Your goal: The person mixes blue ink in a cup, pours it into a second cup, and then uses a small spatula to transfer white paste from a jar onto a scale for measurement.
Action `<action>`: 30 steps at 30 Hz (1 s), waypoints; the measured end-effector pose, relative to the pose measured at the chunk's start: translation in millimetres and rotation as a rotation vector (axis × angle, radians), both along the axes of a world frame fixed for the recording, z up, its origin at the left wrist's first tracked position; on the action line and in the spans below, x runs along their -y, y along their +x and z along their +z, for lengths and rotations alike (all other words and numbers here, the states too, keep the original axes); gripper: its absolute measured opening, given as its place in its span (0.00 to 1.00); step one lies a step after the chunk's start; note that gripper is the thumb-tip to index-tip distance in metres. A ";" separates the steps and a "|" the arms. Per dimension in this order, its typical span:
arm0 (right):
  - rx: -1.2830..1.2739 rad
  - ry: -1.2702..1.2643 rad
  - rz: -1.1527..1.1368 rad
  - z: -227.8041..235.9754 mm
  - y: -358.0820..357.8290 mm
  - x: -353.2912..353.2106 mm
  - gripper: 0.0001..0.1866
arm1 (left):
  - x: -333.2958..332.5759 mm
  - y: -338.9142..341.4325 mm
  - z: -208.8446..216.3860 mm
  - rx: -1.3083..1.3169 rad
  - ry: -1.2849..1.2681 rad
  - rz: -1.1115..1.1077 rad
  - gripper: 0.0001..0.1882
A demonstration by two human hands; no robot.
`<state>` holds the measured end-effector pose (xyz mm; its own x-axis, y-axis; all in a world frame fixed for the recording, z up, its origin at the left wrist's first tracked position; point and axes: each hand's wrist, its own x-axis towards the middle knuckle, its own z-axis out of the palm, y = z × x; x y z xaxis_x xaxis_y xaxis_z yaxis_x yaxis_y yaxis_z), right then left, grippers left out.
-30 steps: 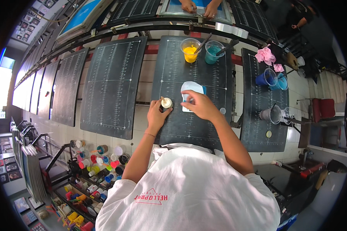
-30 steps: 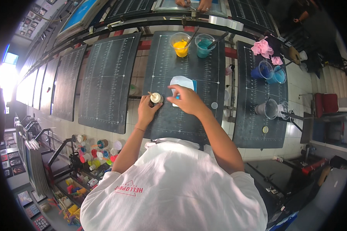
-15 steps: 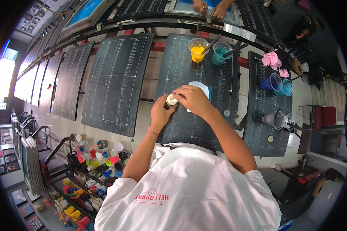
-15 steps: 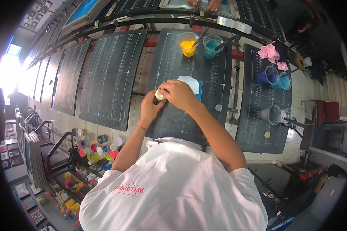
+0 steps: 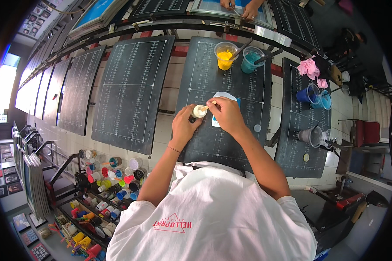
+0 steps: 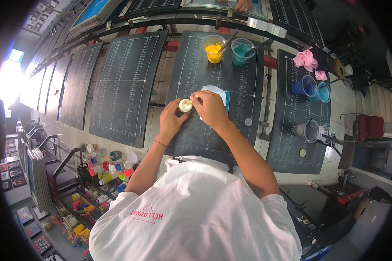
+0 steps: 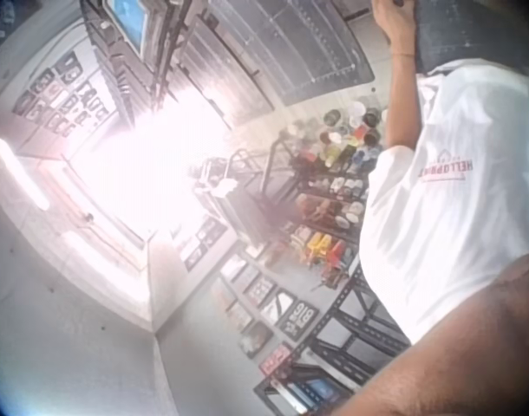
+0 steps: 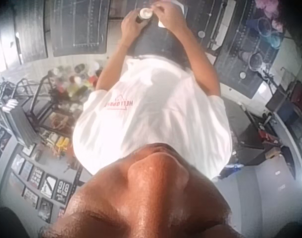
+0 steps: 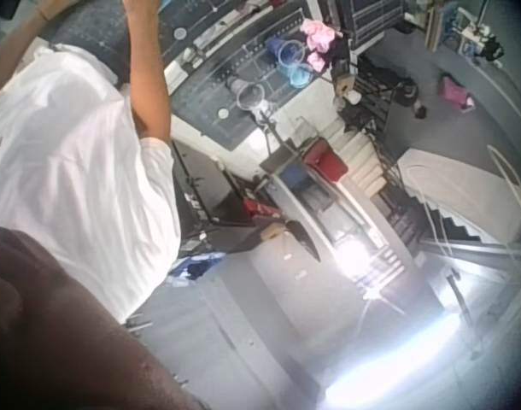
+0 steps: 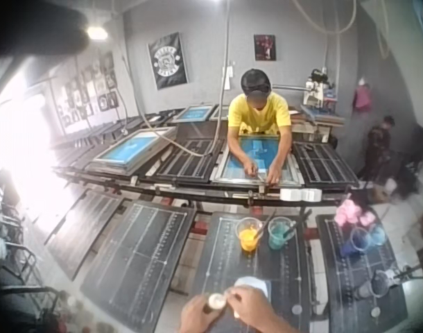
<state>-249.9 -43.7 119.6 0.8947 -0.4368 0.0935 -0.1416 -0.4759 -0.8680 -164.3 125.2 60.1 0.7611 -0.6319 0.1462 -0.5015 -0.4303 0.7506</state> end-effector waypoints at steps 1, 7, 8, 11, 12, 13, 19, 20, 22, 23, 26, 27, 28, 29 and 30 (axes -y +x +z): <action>-0.042 0.075 -0.032 1.0 -2.3 -0.8 0.12 | 0.5 -0.2 1.0 0.004 0.002 -0.002 0.26; -0.047 0.275 -0.176 -11.2 -9.3 4.5 0.14 | 5.0 -1.6 5.3 0.010 0.026 -0.005 0.27; -0.051 0.295 -0.184 -9.8 -10.1 5.5 0.14 | 5.1 -1.2 4.4 0.009 0.023 -0.010 0.27; -0.005 0.302 -0.232 -18.0 -12.6 9.8 0.16 | 6.0 -1.8 2.5 0.004 0.018 -0.018 0.28; -0.012 0.315 -0.241 -20.3 -14.0 11.6 0.16 | 6.5 -2.3 2.0 0.003 0.017 -0.019 0.28; -0.019 0.327 -0.249 -20.7 -14.8 13.0 0.15 | 7.2 -2.5 2.1 0.001 0.018 -0.018 0.28; 0.007 0.443 -0.284 -19.6 -19.6 20.1 0.14 | 12.3 -2.9 9.2 -0.052 0.081 -0.013 0.26; 0.002 0.464 -0.289 -17.9 -20.4 21.9 0.14 | 13.2 -2.7 9.2 -0.054 0.074 -0.016 0.26; 0.024 0.478 -0.308 -19.8 -21.7 24.7 0.14 | 15.2 -2.7 9.8 -0.058 0.077 -0.022 0.26; 0.036 0.485 -0.317 -20.5 -22.3 26.5 0.15 | 16.2 -3.0 10.1 -0.061 0.086 -0.025 0.26; 0.036 0.506 -0.344 -20.4 -24.5 30.6 0.14 | 17.9 -3.7 6.2 -0.055 0.059 -0.024 0.28; 0.043 0.508 -0.341 -20.3 -24.8 32.8 0.14 | 18.1 -3.8 4.0 -0.051 0.041 -0.022 0.29; 0.048 0.512 -0.339 -20.1 -25.3 35.3 0.14 | 18.0 -3.8 1.7 -0.049 0.035 -0.024 0.28; 0.053 0.515 -0.337 -19.8 -26.1 37.5 0.14 | 17.6 -3.1 -0.6 -0.046 0.028 -0.026 0.28; 0.056 0.517 -0.353 -19.3 -27.8 39.3 0.14 | 16.9 -2.7 -2.8 -0.044 0.022 -0.027 0.28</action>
